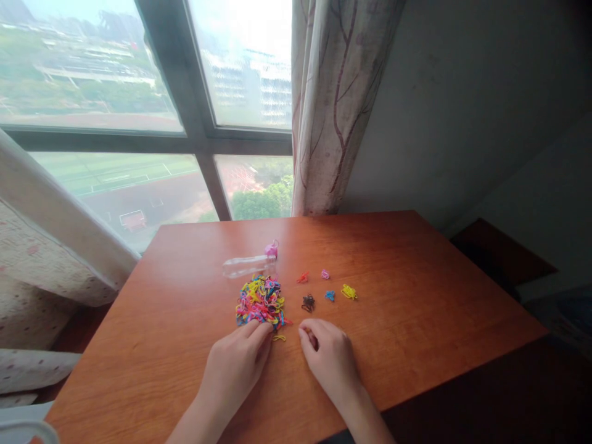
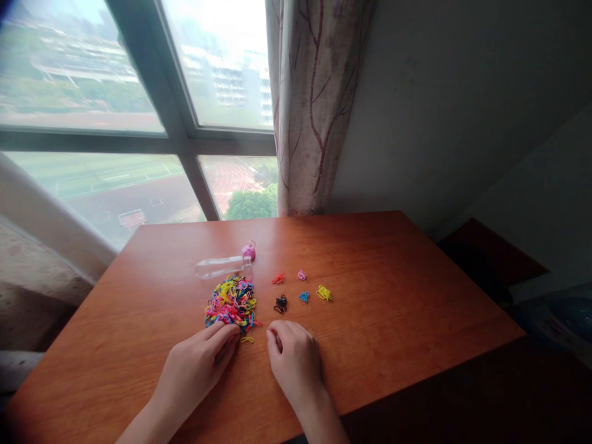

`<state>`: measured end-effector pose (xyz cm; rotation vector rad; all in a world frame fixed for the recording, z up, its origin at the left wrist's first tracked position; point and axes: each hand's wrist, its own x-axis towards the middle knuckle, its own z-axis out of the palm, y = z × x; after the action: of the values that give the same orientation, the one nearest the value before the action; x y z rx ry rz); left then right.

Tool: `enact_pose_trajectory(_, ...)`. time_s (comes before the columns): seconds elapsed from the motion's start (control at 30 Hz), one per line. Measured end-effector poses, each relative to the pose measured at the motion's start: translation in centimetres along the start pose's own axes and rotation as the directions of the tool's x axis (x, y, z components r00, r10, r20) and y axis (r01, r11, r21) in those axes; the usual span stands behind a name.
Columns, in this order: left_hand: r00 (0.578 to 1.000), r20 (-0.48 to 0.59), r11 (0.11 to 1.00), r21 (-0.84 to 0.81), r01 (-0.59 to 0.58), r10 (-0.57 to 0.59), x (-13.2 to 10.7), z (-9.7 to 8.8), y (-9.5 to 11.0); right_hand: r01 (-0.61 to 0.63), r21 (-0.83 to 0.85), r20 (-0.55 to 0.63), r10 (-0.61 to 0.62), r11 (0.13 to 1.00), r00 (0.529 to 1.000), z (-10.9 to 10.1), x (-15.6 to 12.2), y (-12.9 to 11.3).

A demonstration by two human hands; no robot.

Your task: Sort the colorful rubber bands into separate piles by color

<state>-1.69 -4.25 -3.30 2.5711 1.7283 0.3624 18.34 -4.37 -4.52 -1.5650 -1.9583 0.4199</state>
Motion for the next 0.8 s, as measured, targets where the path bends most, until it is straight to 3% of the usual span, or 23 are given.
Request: enact_pose_trajectory(0.8,1.0,0.0,0.998,-0.056,-0.007,0.007,-0.3,0.17,-0.33,0.013,0.002,-0.015,-0.013,1.0,1.0,0.05,0.02,0.18)
